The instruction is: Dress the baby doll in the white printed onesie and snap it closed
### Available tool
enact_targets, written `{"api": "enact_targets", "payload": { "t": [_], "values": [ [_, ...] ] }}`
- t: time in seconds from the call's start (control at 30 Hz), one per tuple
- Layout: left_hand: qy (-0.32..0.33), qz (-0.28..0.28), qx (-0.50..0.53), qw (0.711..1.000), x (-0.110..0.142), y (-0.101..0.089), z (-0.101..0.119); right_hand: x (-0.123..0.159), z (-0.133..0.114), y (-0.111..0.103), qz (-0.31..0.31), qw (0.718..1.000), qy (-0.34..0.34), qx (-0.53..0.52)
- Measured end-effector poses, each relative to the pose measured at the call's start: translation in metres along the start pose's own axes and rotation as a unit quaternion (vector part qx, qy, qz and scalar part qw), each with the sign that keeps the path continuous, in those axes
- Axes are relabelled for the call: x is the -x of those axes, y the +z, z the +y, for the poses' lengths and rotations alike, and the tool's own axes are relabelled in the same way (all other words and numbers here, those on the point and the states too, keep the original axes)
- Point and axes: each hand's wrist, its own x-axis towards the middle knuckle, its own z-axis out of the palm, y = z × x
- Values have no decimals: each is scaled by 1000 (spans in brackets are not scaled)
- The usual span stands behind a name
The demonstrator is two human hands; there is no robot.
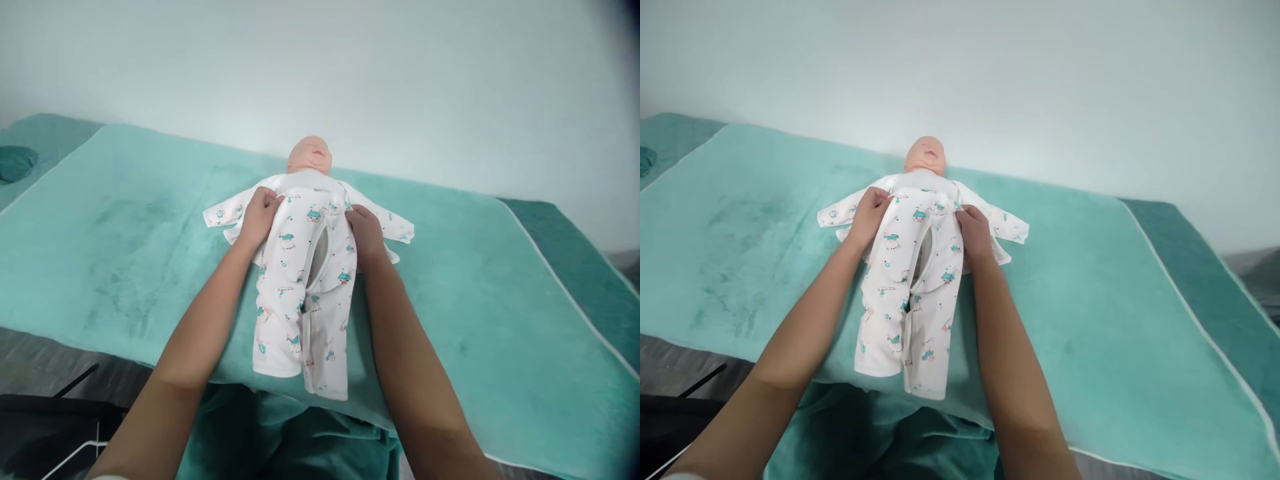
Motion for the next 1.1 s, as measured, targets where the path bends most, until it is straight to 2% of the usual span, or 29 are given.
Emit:
{"api": "enact_targets", "payload": {
  "t": [0.1, 0.2, 0.3, 0.4, 0.53, 0.63, 0.73, 0.83, 0.97, 1.1],
  "values": [
    [-6, -25, -8, 1000, 10, -9, -3, 7, 6, -5, 19, 999, 29, -35],
    [-20, -74, -27, 997, 15, -19, 1, 10, 10, -14, 8, 1000, 24, 18],
    [-27, -139, -21, 990, 17, -28, 5, 10, 13, -24, -37, 999, 13, 31],
    [-41, -187, 19, 981, 20, -35, 3, 11, 15, -30, -93, 995, 21, -24],
    [-116, -225, 113, 961, 29, -40, -3, 14, 16, -35, -171, 979, 23, -111],
    [-169, -237, 159, 943, 35, -42, -3, 15, 20, -38, -203, 971, 11, -127],
    [-195, -252, 173, 932, 39, -44, -1, 15, 26, -41, -212, 969, 10, -123],
    [-187, -279, 161, 928, 41, -48, 0, 16, 30, -41, -210, 969, 14, -127],
    [-165, -329, 155, 917, 42, -54, -1, 21, 30, -38, -162, 977, 33, -133],
    [-148, -337, 146, 918, 43, -56, 1, 27, 30, -35, -146, 980, 56, -123]
  ]
}}
